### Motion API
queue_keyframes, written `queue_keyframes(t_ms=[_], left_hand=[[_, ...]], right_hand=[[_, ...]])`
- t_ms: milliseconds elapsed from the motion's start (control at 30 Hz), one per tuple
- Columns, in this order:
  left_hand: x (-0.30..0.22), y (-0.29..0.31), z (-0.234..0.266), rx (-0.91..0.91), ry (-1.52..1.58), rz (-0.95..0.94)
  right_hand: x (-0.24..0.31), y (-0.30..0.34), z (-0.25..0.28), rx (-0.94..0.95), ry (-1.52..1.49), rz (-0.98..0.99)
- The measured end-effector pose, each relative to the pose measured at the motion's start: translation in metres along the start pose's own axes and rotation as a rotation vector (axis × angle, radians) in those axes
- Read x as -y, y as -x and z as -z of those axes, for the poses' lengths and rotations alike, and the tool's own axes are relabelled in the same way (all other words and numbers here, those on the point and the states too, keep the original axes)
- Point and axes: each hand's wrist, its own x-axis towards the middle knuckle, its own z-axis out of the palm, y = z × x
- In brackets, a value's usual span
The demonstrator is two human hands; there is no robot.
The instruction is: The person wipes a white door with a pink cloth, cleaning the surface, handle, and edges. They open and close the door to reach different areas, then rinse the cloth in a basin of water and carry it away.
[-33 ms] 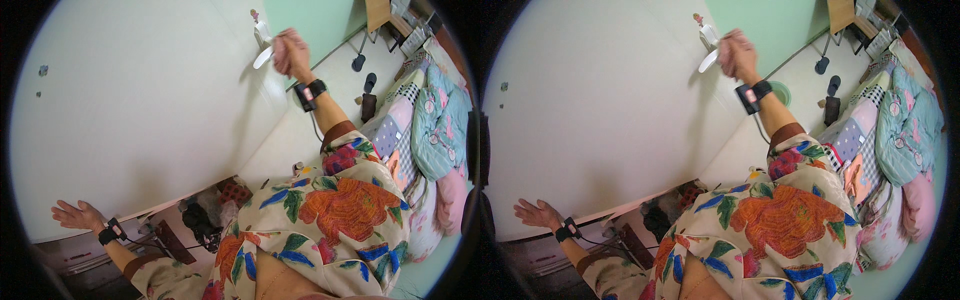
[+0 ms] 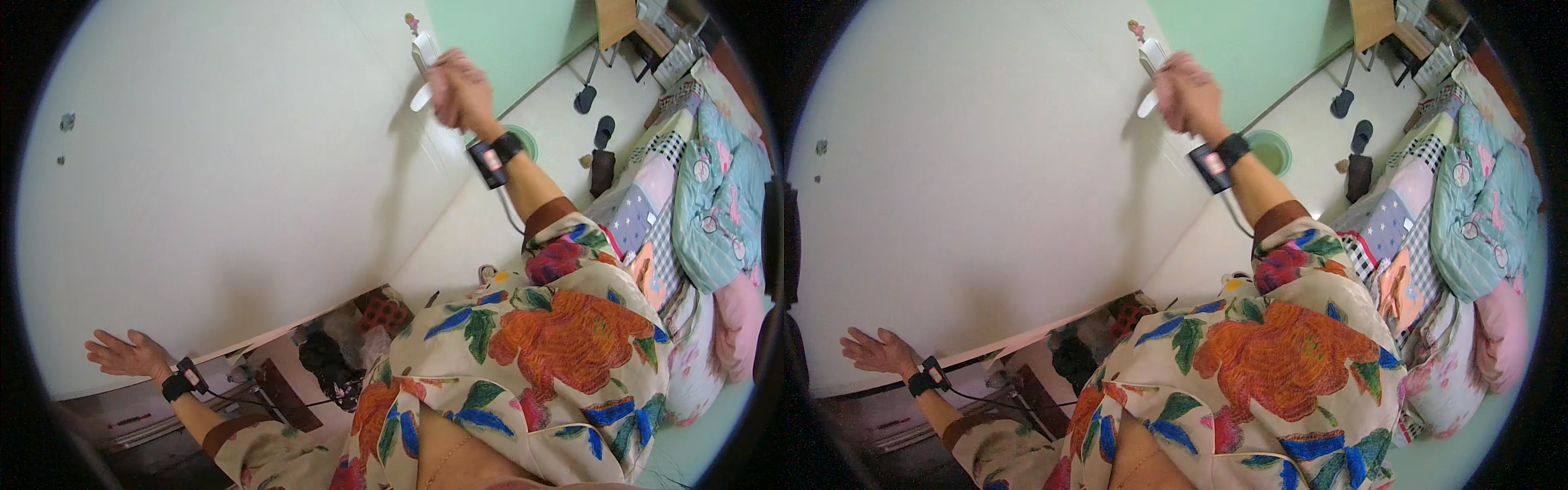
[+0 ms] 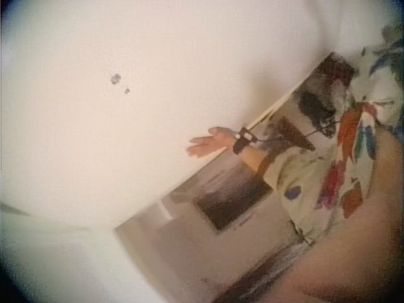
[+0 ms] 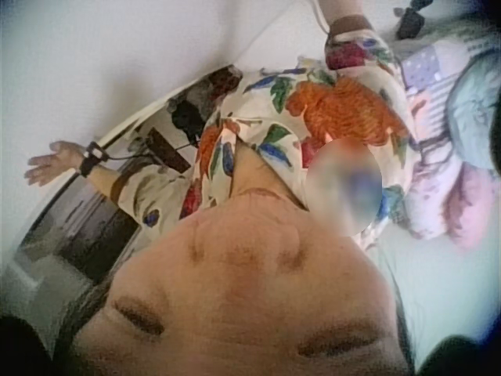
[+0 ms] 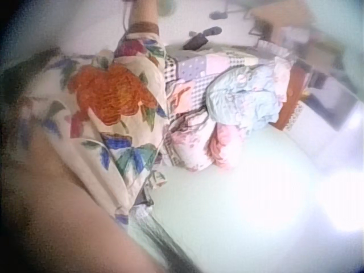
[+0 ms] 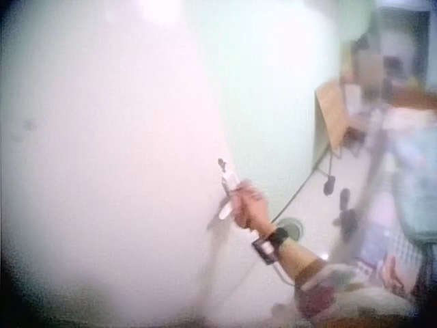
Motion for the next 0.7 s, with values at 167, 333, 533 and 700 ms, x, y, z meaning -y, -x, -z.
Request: queue_keyframes(t_ms=[167, 333, 533, 700], left_hand=[[0.004, 0.011, -0.003, 0.024, -0.043, 0.014], [0.008, 0.015, -0.007, 0.001, -0.095, -0.039], [0.005, 0.021, -0.012, 0.011, -0.088, -0.007], [0.010, 0.027, -0.018, -0.009, -0.079, -0.024]], right_hand=[[-0.016, 0.091, -0.056, -0.065, 0.002, 0.333], [-0.025, 0.106, -0.038, 0.118, -0.032, 0.278], [0.002, 0.025, -0.016, 0.075, -0.727, -0.331], [-0.014, 0.036, -0.070, -0.097, -0.598, -0.449]])
